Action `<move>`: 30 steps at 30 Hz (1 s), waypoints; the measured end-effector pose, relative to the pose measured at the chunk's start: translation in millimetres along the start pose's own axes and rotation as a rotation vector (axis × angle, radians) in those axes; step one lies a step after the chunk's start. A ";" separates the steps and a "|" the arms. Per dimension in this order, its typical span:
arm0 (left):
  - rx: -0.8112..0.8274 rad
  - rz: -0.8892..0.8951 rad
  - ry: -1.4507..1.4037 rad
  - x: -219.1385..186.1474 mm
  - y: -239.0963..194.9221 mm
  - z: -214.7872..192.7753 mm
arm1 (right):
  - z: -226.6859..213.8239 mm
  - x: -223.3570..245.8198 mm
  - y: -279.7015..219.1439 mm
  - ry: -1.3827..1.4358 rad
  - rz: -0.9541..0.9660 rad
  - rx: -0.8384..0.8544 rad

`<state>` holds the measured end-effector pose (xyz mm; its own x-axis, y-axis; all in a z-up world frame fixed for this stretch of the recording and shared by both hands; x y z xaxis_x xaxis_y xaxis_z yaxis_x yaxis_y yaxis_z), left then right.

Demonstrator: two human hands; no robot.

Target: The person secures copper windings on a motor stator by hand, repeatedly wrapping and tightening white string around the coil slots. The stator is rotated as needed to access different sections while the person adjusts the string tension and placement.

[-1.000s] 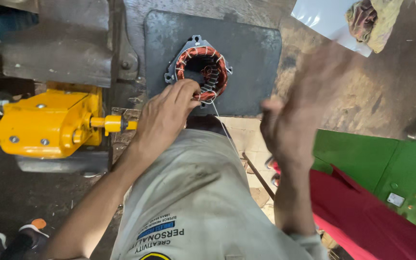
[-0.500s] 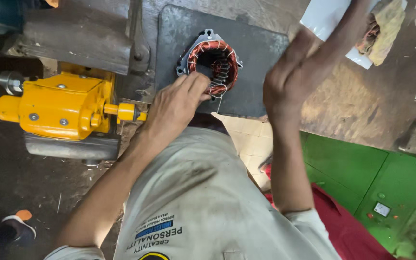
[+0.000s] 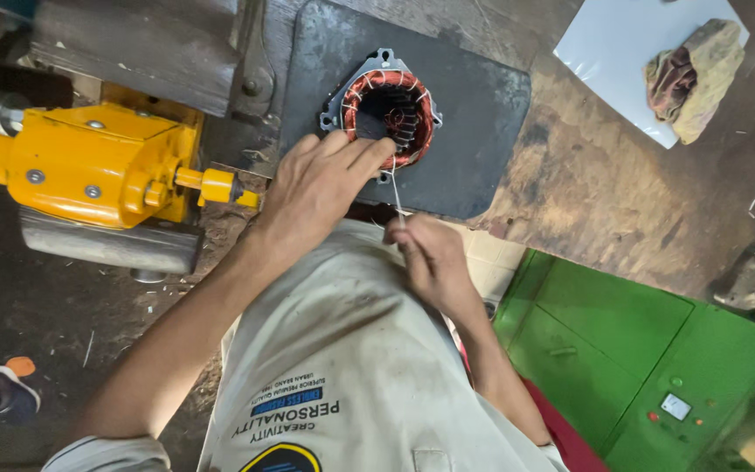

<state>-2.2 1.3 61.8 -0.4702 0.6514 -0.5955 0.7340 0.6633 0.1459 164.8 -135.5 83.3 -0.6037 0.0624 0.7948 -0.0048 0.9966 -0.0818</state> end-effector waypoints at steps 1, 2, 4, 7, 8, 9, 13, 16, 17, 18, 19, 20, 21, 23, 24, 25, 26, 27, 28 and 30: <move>-0.008 0.019 0.020 -0.3 0.6 -1.0 | -5.7 0.7 6.5 -0.010 -0.027 -0.027; -0.015 0.037 0.040 -0.6 1.9 -1.8 | -10.5 2.5 11.6 -0.030 -0.143 -0.102; -0.135 0.150 0.153 -1.2 2.9 -2.9 | -9.6 1.1 20.4 -0.058 -0.371 -0.244; -0.140 0.178 0.076 0.7 5.6 -2.0 | 15.5 -23.0 35.8 0.882 -0.200 -0.426; -0.113 0.165 0.011 2.3 7.2 -1.8 | 22.8 -31.6 35.0 0.968 -0.194 -0.463; -0.074 0.144 -0.038 6.2 9.1 -2.6 | 31.0 -41.1 35.8 1.054 -0.187 -0.500; -0.012 0.106 -0.189 13.7 8.1 -0.8 | 38.7 -81.8 32.5 1.050 -0.201 -0.490; -0.023 0.103 -0.235 14.4 3.7 3.8 | 31.2 -106.6 36.4 1.104 -0.123 -0.422; -0.032 0.105 -0.237 13.5 4.9 4.0 | 27.9 -111.1 41.9 1.105 -0.099 -0.426; -0.041 0.089 -0.252 9.9 5.2 3.5 | 24.0 -111.8 46.3 1.106 -0.075 -0.430; -0.055 0.072 -0.255 7.5 5.1 0.0 | 22.1 -109.4 54.3 1.113 -0.060 -0.427; -0.070 0.055 -0.258 5.2 5.3 -4.4 | 18.9 -103.8 59.8 1.117 -0.059 -0.380; -0.075 0.076 -0.226 1.9 7.7 -7.0 | 12.1 -97.1 61.1 1.112 -0.054 -0.339; -0.080 0.117 -0.167 -1.1 12.0 -10.3 | -4.5 -84.1 62.9 0.913 -0.022 -0.233; -0.052 0.113 -0.181 0.8 12.8 -11.5 | -13.8 -78.2 62.7 0.717 0.004 -0.169; -0.021 0.107 -0.198 3.2 11.8 -11.8 | -22.3 -72.4 60.6 0.522 0.034 -0.105; 0.010 0.100 -0.215 3.7 10.1 -10.4 | -28.9 -65.3 58.1 0.337 -0.055 -0.087; 0.024 0.101 -0.177 5.1 10.2 -9.8 | -34.5 -58.6 59.4 0.151 -0.150 -0.071; 0.039 0.101 -0.138 6.0 10.6 -9.5 | -39.1 -52.4 60.9 -0.036 -0.245 -0.058; 0.030 0.093 -0.098 3.2 10.5 -10.9 | -40.3 -44.2 65.9 -0.064 -0.317 -0.003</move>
<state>-1.3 14.4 70.0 -0.3502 0.6695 -0.6550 0.7873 0.5893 0.1814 223.3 -70.5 67.0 -0.6210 -0.2550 0.7412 -0.1986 0.9659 0.1658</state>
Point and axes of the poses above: each hand's wrist, its own y-axis towards the middle knuckle, its own z-axis out of the palm, x = y × z, the point moved 1 cm from there along y, towards the middle knuckle, and after that the axes turned 3 degrees about -z, right-handed, at the moved point
